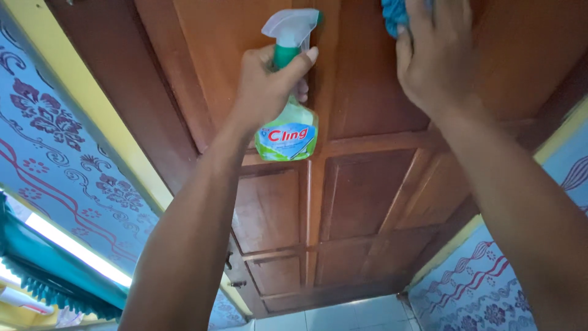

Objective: Cleaning a wooden door using a spray bottle and a cloth.

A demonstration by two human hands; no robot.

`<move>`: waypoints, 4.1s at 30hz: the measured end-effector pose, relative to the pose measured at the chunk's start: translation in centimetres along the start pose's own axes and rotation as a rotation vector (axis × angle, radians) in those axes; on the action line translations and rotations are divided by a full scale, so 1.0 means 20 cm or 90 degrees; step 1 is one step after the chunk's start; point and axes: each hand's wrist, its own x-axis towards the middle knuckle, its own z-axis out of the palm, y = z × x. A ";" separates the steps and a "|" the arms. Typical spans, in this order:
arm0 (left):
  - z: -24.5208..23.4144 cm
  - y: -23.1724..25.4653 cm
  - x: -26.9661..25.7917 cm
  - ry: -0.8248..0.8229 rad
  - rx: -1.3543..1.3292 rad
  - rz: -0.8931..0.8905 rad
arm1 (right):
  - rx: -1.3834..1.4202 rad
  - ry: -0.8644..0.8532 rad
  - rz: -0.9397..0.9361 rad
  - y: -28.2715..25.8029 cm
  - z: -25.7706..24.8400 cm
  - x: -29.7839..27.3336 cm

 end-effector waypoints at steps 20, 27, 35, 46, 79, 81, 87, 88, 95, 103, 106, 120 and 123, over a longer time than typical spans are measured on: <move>0.00 0.00 -0.01 0.024 -0.068 0.000 | -0.033 0.017 -0.009 0.04 0.07 0.04; 0.00 0.01 -0.02 0.017 -0.081 -0.004 | -0.087 -0.032 -0.022 0.04 0.20 -0.21; 0.00 0.00 0.00 0.019 -0.071 -0.036 | -0.092 0.002 -0.030 0.24 0.11 -0.01; 0.01 0.01 -0.01 0.029 -0.068 -0.032 | -0.028 -0.029 -0.105 -0.07 0.22 -0.28; 0.01 0.02 -0.02 0.031 -0.038 -0.026 | -0.056 0.067 -0.002 0.36 0.20 -0.14; 0.00 0.02 -0.02 0.028 -0.036 -0.036 | -0.066 0.042 -0.011 0.31 0.21 -0.19; 0.00 0.05 -0.03 0.036 -0.029 -0.042 | -0.048 -0.030 -0.045 0.17 0.20 -0.34; 0.00 0.04 -0.02 0.036 -0.028 -0.042 | -0.048 -0.029 -0.046 0.20 0.20 -0.33; 0.01 0.01 -0.02 0.029 -0.035 -0.031 | -0.078 0.031 -0.014 0.39 0.18 -0.16; 0.01 0.04 -0.02 0.022 -0.057 -0.039 | -0.064 0.045 0.029 0.28 0.20 -0.26; 0.01 0.05 -0.02 0.029 -0.036 -0.047 | -0.056 0.043 0.034 0.24 0.24 -0.34; 0.01 0.06 -0.02 0.024 -0.013 -0.042 | -0.099 0.025 0.003 0.27 0.18 -0.31; 0.01 0.06 -0.02 0.027 -0.035 -0.052 | -0.109 0.051 -0.035 0.31 0.15 -0.24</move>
